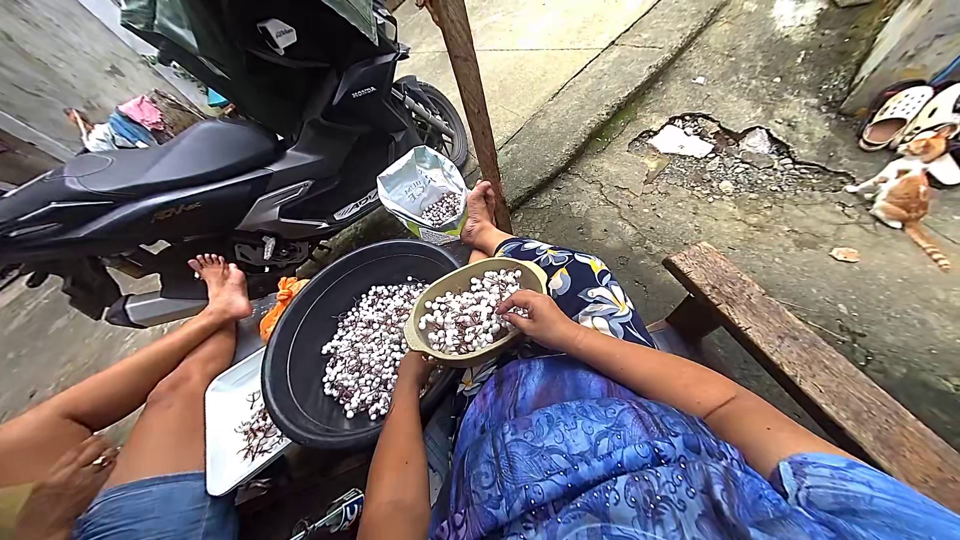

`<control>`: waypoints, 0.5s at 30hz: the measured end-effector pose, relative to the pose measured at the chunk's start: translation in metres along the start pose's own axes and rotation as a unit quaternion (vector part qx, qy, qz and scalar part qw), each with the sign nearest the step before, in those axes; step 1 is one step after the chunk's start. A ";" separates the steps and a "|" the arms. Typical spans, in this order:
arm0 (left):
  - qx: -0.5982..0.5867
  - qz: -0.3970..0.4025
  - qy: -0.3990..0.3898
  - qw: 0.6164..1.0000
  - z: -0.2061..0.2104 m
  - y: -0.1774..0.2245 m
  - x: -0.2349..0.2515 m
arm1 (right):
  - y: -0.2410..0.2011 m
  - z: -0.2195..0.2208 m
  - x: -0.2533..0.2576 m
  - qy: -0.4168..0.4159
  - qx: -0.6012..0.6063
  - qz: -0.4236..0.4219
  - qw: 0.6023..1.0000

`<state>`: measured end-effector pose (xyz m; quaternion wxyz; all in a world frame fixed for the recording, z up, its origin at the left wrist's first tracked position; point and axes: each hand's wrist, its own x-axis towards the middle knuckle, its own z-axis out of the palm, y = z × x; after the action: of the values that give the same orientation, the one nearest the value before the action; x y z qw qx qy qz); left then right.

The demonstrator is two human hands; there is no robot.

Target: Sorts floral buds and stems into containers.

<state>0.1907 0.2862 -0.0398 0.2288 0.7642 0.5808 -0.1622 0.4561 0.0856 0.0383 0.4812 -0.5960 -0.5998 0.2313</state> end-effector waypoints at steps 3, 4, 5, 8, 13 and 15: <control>-0.091 -0.019 0.044 0.995 -0.008 -0.007 -0.007 | -0.002 -0.001 0.000 -0.005 -0.002 -0.002 1.000; -0.123 -0.020 0.060 0.990 -0.010 -0.012 -0.010 | -0.003 -0.002 0.000 -0.008 -0.002 0.000 1.000; -0.157 -0.020 0.078 0.984 -0.011 -0.017 -0.012 | -0.003 -0.001 0.000 -0.010 -0.003 0.002 1.000; -0.276 -0.031 0.134 0.951 -0.022 -0.028 -0.024 | -0.002 0.002 0.001 -0.011 -0.003 -0.004 1.000; -0.447 -0.004 0.230 0.864 -0.049 -0.033 -0.051 | -0.003 0.003 0.001 -0.014 0.000 0.003 1.000; -0.522 0.024 0.266 0.810 -0.063 -0.023 -0.066 | -0.004 0.004 0.001 -0.014 0.000 0.000 1.000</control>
<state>0.1498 0.2717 0.0435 0.4338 0.5564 0.5976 0.3810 0.4514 0.0872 0.0403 0.4724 -0.5933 -0.6063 0.2395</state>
